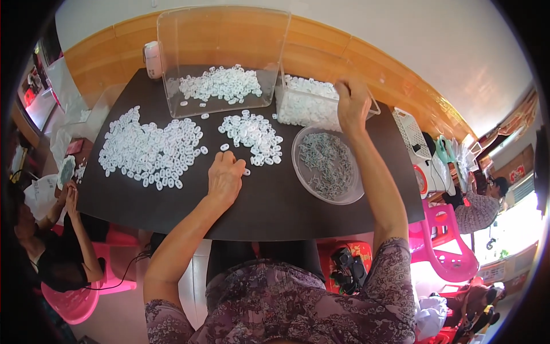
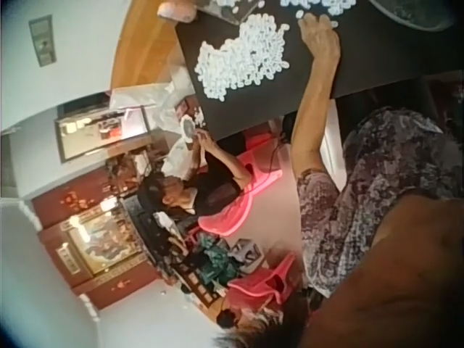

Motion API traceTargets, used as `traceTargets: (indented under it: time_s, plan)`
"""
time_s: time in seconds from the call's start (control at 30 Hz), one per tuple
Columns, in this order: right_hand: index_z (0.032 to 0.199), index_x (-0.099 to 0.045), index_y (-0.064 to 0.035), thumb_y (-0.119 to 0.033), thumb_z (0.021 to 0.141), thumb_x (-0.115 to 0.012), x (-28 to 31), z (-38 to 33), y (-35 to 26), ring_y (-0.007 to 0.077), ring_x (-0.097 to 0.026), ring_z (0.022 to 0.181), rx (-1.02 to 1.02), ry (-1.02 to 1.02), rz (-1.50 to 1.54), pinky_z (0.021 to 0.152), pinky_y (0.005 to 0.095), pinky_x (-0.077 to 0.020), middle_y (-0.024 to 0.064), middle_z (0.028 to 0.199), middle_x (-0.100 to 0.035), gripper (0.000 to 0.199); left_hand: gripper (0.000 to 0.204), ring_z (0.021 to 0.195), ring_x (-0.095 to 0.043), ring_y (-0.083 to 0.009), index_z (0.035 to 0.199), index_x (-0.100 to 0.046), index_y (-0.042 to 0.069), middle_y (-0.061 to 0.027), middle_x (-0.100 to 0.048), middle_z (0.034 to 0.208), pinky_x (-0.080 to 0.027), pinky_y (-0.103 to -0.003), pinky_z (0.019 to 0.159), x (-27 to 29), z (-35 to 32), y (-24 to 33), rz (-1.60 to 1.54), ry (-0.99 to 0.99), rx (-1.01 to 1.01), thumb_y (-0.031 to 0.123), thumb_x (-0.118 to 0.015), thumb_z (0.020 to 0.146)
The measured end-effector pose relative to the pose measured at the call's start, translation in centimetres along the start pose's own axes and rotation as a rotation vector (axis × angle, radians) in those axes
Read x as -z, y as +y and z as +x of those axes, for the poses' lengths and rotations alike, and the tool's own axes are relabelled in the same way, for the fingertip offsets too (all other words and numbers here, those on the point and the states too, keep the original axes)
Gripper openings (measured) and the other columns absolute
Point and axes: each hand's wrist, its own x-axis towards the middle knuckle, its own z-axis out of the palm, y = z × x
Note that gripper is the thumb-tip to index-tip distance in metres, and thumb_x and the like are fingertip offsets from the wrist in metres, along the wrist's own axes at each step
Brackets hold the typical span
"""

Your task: Manually assembling small white plastic components by inserting small grey pins into them.

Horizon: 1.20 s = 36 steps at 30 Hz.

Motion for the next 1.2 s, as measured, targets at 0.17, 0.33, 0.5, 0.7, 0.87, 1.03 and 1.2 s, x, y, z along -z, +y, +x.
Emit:
traceTargets:
  time_s: [0.17,0.33,0.5,0.7,0.87,1.03,1.2]
  plan:
    - [0.082,-0.066,-0.0047,-0.011,0.075,-0.065,-2.3,2.2,3.2,0.0360,-0.061,0.079,0.061,-0.258,-0.228,0.068,0.0450,-0.0461,0.0173,0.080,-0.064,0.009,0.014,0.078,-0.054,-0.0257,0.085,-0.065,0.007,-0.0073,-0.053,0.079,-0.045,-0.036,0.065,-0.4,-0.1,-1.0,-0.091,-0.030,0.043,0.002,-0.066,0.072]
    - [0.083,-0.067,-0.0048,-0.009,0.073,-0.065,-1.5,0.7,3.7,0.0356,-0.059,0.080,0.054,-0.300,-0.264,0.072,0.0446,-0.0450,0.0163,0.083,-0.065,0.011,0.014,0.081,-0.054,-0.0273,0.085,-0.064,0.006,-0.0078,-0.053,0.080,-0.045,-0.037,0.069,0.7,0.7,-1.0,-0.217,-0.124,0.086,-0.003,-0.060,0.075]
    - [0.086,-0.065,-0.0021,-0.005,0.077,-0.064,2.1,-3.3,-1.8,0.0313,-0.059,0.083,0.241,-0.265,-0.065,0.073,0.0389,-0.0458,0.0139,0.086,-0.064,0.010,0.020,0.080,-0.053,-0.0276,0.088,-0.062,0.006,-0.0073,-0.055,0.081,-0.045,-0.037,0.069,0.8,0.9,-1.2,-0.211,-0.070,0.070,-0.005,-0.058,0.072]
    - [0.083,-0.063,-0.0025,0.004,0.073,-0.064,5.0,-6.6,-4.1,0.0310,-0.057,0.075,0.209,-0.290,0.060,0.068,0.0388,-0.0455,0.0126,0.082,-0.063,0.012,0.018,0.082,-0.053,-0.0280,0.094,-0.062,0.006,-0.0061,-0.059,0.084,-0.044,-0.037,0.071,-1.8,6.4,-0.9,-0.059,0.019,-0.121,0.001,-0.059,0.077]
    - [0.082,-0.063,-0.0015,0.004,0.072,-0.065,7.1,-7.8,-5.3,0.0305,-0.058,0.073,0.204,-0.334,0.075,0.063,0.0371,-0.0458,0.0128,0.080,-0.063,0.011,0.014,0.095,-0.050,-0.0242,0.089,-0.059,0.010,-0.0015,-0.056,0.091,-0.039,-0.038,0.078,-6.3,11.5,-2.5,0.162,-0.132,-0.265,0.008,-0.059,0.075]
    - [0.082,-0.063,-0.0013,0.005,0.071,-0.065,9.6,-9.3,-4.6,0.0295,-0.058,0.072,0.170,-0.359,0.067,0.063,0.0362,-0.0462,0.0116,0.080,-0.063,0.012,0.015,0.098,-0.051,-0.0218,0.087,-0.062,0.012,-0.0009,-0.056,0.095,-0.036,-0.041,0.076,-9.5,13.8,-2.5,0.304,-0.350,-0.310,0.026,-0.059,0.082]
    - [0.083,-0.064,-0.0013,0.008,0.070,-0.066,10.3,-10.5,-3.4,0.0271,-0.058,0.072,0.072,-0.378,0.103,0.062,0.0341,-0.0468,0.0108,0.080,-0.064,0.016,0.022,0.095,-0.050,-0.0220,0.075,-0.068,0.013,-0.0001,-0.060,0.090,-0.035,-0.043,0.078,-10.8,13.7,-3.5,0.268,-0.383,-0.334,0.031,-0.058,0.081]
